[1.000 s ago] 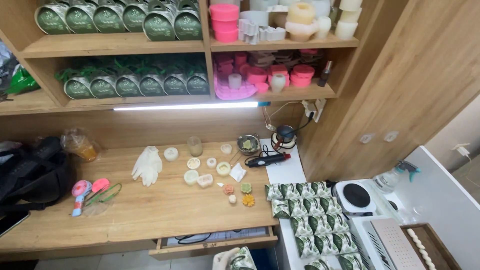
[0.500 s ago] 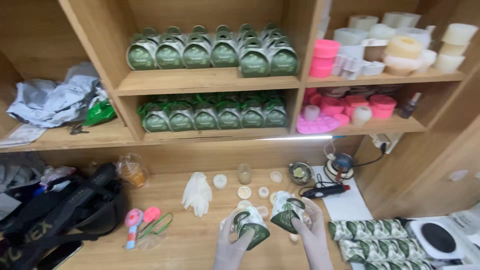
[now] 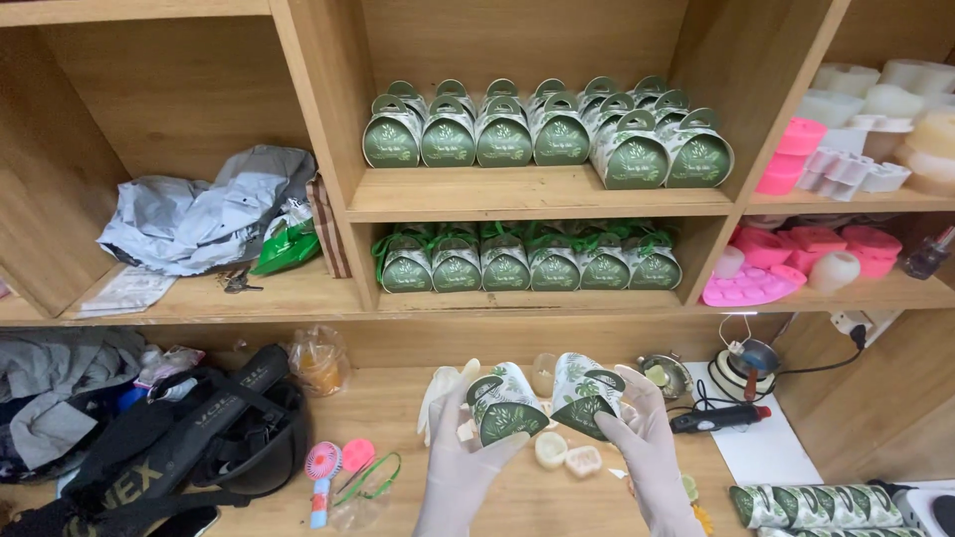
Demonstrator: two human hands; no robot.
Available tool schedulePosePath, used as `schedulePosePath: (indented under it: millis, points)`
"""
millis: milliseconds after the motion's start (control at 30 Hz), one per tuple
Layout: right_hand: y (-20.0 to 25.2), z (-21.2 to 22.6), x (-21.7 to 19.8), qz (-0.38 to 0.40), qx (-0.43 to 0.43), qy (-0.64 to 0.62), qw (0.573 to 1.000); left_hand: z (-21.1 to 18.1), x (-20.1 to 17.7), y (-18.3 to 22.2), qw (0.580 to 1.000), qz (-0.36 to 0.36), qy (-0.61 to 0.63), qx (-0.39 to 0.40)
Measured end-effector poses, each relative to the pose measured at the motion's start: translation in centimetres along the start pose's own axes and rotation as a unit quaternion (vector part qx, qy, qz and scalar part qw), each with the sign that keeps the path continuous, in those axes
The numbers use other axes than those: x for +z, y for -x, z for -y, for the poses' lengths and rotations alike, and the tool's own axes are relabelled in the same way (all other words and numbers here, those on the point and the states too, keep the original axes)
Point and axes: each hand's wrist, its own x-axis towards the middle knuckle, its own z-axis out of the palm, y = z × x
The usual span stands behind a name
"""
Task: The person, wearing white gloves, picks up and arranges small green-packaged products on a wooden shelf in a workspace. They handle several items, checking their placement and alignment among other similar products.
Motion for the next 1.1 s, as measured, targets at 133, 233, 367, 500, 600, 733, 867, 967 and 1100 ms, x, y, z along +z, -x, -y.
schedulePosePath:
  millis: [133,233,367,500,600,733,867,967,1100]
  points:
    - [-1.1,-0.5,0.5,0.004,0.005,0.021,1.0,-0.1,-0.9,-1.1,0.999,0.012,0.024,0.03]
    - [-1.7,-1.0,0.7,0.015,0.01,0.031,0.999,-0.9,-1.6,-1.4,0.998,0.02,0.031,0.045]
    - [-2.0,-0.7,1.9,0.028,0.016,0.026,0.999,-1.6,-2.4,-1.5,0.997,0.01,0.005,0.078]
    - [-2.5,0.0,2.9,0.042,0.036,0.034,0.998,-2.0,-3.0,-1.4,0.997,-0.008,0.01,0.08]
    - [-3.2,-0.3,3.4,0.063,0.024,0.025,0.997,-2.6,-3.3,-1.5,0.998,-0.018,0.005,0.053]
    - [-2.6,1.0,4.2,0.064,0.01,-0.004,0.998,-3.0,-3.2,-1.4,0.998,-0.015,0.012,0.057]
    - [-2.4,2.8,4.1,0.054,-0.005,-0.002,0.999,-6.2,-2.7,-0.8,0.999,0.0,0.0,0.04]
    - [-2.1,4.6,4.3,0.052,-0.035,0.015,0.998,-8.1,-2.4,-0.3,0.998,0.022,-0.005,0.053]
    - [-2.0,7.5,4.9,0.045,-0.062,0.03,0.997,-9.6,-1.3,-0.7,0.995,0.031,0.012,0.094]
